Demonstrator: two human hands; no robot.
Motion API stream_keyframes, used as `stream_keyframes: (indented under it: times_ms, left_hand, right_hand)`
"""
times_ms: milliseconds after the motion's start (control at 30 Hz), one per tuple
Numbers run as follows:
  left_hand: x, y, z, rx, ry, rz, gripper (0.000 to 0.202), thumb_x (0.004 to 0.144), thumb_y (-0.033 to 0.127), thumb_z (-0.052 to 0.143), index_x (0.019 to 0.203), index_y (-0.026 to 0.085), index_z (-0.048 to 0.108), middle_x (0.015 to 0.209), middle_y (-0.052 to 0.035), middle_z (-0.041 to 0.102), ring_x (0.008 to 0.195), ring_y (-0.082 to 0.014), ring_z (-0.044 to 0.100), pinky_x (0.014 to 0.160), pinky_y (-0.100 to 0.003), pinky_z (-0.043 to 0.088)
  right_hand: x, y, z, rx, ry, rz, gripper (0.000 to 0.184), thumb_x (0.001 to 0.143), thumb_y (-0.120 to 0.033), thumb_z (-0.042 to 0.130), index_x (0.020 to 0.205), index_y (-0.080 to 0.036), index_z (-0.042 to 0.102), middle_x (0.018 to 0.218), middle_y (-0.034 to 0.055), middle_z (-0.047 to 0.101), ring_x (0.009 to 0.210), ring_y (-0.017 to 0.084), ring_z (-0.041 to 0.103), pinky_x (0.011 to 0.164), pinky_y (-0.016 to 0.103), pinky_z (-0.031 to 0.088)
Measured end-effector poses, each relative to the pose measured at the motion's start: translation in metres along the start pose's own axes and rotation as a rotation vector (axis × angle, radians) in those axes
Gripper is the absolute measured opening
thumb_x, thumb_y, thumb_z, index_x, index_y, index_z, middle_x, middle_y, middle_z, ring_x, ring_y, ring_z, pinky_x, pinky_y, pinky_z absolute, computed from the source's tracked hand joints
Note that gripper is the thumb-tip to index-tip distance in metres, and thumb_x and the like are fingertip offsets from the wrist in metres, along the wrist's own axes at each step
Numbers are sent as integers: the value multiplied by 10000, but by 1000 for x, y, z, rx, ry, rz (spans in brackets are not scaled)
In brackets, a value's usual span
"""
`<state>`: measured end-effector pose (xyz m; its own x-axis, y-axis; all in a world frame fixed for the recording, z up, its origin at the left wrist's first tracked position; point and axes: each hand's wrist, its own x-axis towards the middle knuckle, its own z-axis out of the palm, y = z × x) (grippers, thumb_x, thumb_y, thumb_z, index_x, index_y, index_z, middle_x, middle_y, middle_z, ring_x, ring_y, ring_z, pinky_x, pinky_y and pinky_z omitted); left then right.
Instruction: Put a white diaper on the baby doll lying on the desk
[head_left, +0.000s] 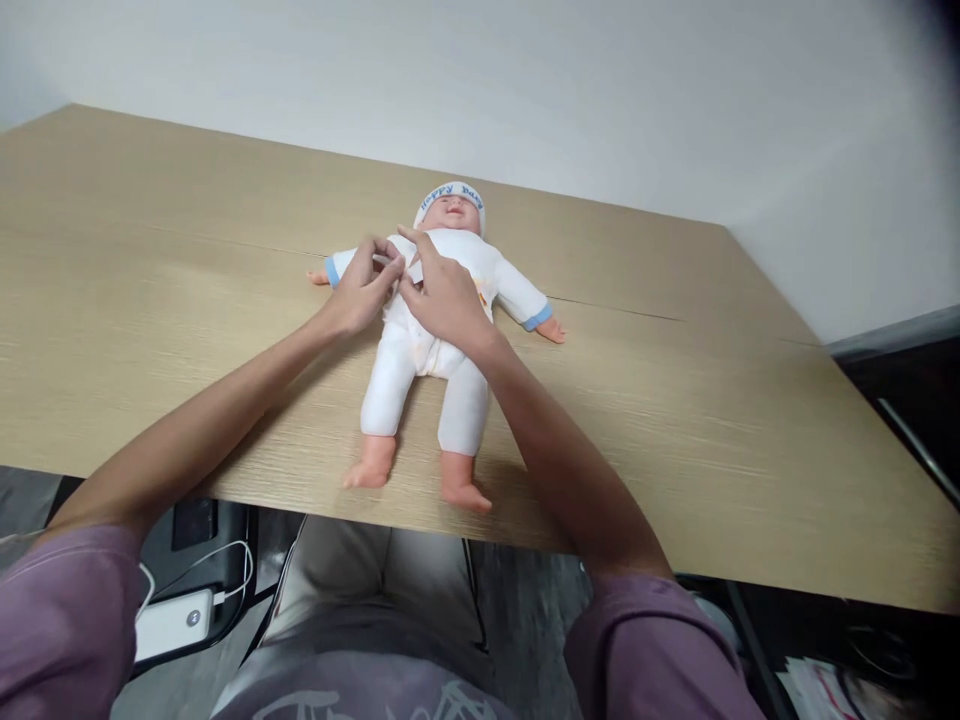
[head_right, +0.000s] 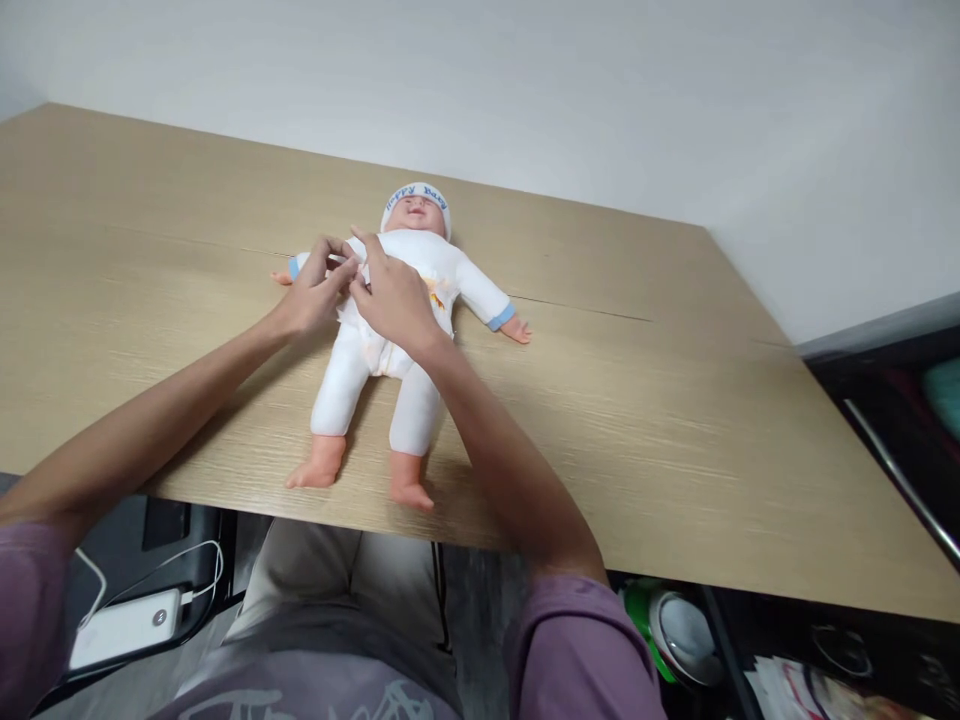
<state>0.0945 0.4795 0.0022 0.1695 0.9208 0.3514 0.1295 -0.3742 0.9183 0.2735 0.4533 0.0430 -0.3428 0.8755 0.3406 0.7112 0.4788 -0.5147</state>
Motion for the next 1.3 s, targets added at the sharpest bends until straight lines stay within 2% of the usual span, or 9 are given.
stream_keyframes:
  times_ms: [167, 267, 400, 500, 633, 767, 933, 1167, 1300]
  left_hand:
    - [0, -25, -3, 20, -59, 13, 659, 951, 891, 726, 1030, 245, 618, 892, -31, 587, 810, -203, 532, 775, -357, 464]
    - [4, -30, -3, 2, -88, 34, 706, 902, 941, 736, 966, 251, 605, 855, -21, 541, 780, -205, 496, 767, -371, 450]
    - [4, -32, -1, 71, -19, 56, 655, 941, 894, 732, 1002, 254, 606, 920, -41, 581, 836, -228, 536, 829, -398, 491]
    - [-4, -16, 1, 247, 172, 77, 465, 1010, 674, 784, 1105, 252, 613, 1127, -88, 664, 972, -253, 585, 947, -426, 508]
    - [-37, 41, 8, 439, 346, 130, 231, 1087, 444, 710, 1189, 253, 628, 1319, -109, 706, 1161, -280, 617, 1047, -430, 486]
    - [-92, 86, 16, 513, 76, 147, 220, 1139, 452, 606, 1105, 251, 687, 1157, -84, 795, 1072, -290, 649, 999, -445, 491]
    - [-127, 73, 12, 601, -300, 130, 279, 1110, 477, 613, 1063, 244, 760, 1036, -86, 822, 1023, -323, 631, 1043, -520, 454]
    - [-103, 48, 11, 559, -180, 48, 429, 953, 640, 791, 934, 251, 614, 886, -59, 709, 889, -292, 600, 861, -434, 454]
    - [-101, 47, 15, 592, -211, 47, 448, 968, 610, 790, 792, 266, 563, 748, -50, 653, 888, -308, 551, 851, -440, 439]
  right_hand:
    - [0, 4, 5, 90, 60, -16, 492, 1093, -195, 613, 1579, -268, 601, 978, 14, 700, 1007, 262, 714, 1036, 434, 569]
    - [1, 7, 7, 141, 108, 1, 487, 1056, -175, 634, 1534, -270, 627, 937, 3, 662, 1009, 258, 702, 1009, 418, 571]
    - [0, 10, 5, 185, 200, 22, 506, 1011, -109, 625, 1497, -245, 629, 1145, 52, 708, 1086, 242, 663, 1013, 401, 562]
    - [-3, 5, -5, 167, 240, -17, 483, 1014, -36, 571, 1449, -232, 646, 1356, 86, 694, 1142, 220, 605, 1064, 407, 542]
    - [-29, -18, -23, 76, 264, 11, 336, 1064, -87, 587, 1320, -269, 705, 1280, 86, 691, 1139, 256, 569, 1060, 464, 535]
    - [-91, -38, -36, 157, 207, -60, 240, 1009, -87, 541, 1106, -251, 687, 1175, 86, 682, 984, 241, 648, 906, 422, 595]
    - [-161, -22, -37, 178, 23, -57, 124, 1053, -200, 587, 1139, -252, 660, 1134, 75, 759, 992, 249, 738, 879, 402, 613]
    - [-155, -5, -25, -135, 31, 71, 144, 1097, -343, 698, 1163, -215, 713, 1076, 110, 783, 1040, 325, 712, 920, 439, 547]
    - [-148, -9, -11, -218, 55, 89, 119, 1123, -323, 662, 1065, -237, 721, 1090, 126, 756, 1080, 341, 669, 893, 432, 520]
